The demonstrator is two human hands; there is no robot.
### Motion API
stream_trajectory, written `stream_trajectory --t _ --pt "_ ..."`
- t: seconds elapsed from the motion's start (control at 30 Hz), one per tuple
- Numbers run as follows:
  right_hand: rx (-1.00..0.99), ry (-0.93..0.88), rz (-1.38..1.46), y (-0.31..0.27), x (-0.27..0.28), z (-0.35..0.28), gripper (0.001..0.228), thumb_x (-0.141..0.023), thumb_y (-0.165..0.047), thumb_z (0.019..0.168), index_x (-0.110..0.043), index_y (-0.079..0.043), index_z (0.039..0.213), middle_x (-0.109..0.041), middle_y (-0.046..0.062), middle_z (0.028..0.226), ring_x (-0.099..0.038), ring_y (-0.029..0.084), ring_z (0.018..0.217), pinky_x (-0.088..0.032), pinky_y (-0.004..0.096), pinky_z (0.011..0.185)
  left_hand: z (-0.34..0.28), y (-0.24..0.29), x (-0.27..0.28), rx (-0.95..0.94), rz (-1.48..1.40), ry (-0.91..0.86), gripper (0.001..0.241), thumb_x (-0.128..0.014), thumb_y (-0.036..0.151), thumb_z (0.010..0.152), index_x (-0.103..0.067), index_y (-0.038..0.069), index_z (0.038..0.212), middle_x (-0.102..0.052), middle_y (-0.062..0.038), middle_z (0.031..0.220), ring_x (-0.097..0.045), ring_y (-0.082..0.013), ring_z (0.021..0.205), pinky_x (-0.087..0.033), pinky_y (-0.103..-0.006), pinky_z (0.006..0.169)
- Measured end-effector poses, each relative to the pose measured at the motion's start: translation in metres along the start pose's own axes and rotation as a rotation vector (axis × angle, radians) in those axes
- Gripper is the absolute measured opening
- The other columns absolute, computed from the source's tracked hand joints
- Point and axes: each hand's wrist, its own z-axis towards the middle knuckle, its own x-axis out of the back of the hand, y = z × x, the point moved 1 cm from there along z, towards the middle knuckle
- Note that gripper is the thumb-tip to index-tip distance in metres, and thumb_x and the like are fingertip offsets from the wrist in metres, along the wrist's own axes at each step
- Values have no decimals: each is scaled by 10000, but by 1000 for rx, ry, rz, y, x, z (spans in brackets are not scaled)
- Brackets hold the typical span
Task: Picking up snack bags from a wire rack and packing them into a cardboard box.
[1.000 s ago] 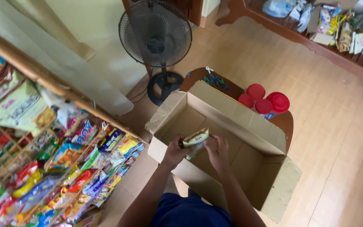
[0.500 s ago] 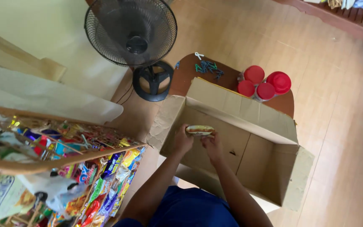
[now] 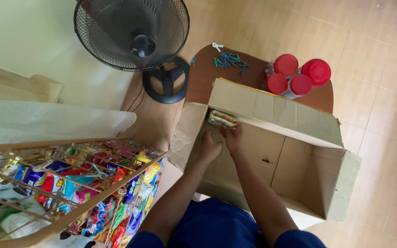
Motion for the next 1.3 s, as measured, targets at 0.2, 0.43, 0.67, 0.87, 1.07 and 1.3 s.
stream_trajectory --t 0.2,0.43,0.67,0.87,1.07,1.3 --pt "20 -77 -7 -24 -7 -16 411 -683 -75 982 -470 -44 1332 -691 198 1123 -713 259 957 -573 389 767 35 -21 -15 108 -258 -113 859 -733 158 758 -354 18 1516 -516 -233 1455 -517 -365 1353 -416 -438 1129" --pt "-291 51 47 -30 3 -33 507 -627 -340 1004 -408 -186 1435 -644 76 1282 -645 166 953 -556 325 771 29 -3 11 46 -234 -228 958 -752 134 775 -248 67 1587 -375 -226 1570 -361 -343 1465 -321 -429 1181" --pt "-197 36 -228 -35 -1 -21 462 -626 -366 1015 -513 -139 1401 -657 93 1017 -634 162 785 -509 335 656 24 4 -1 -119 -222 -47 930 -777 134 789 -266 12 1555 -432 -265 1528 -416 -376 1455 -340 -441 1201" --pt "-193 25 -286 -47 -7 -20 466 -625 -345 1000 -519 -161 1415 -686 93 996 -649 144 777 -537 317 644 2 50 30 -119 -144 -85 914 -766 145 806 -269 1 1558 -424 -286 1530 -420 -410 1435 -362 -450 1167" --pt "-319 7 -251 -60 1 -28 616 -679 -334 967 -418 -162 1498 -709 74 1019 -613 136 710 -513 302 629 9 26 21 -165 -144 -113 890 -701 76 783 -277 -24 1559 -400 -304 1548 -384 -414 1456 -329 -452 1182" --pt "-319 -29 -184 -55 21 -51 772 -734 -251 868 -372 -177 1546 -723 59 1024 -584 114 637 -498 278 572 -15 51 33 -97 -114 -128 815 -649 100 775 -365 -15 1530 -468 -289 1495 -465 -399 1403 -398 -433 1150"
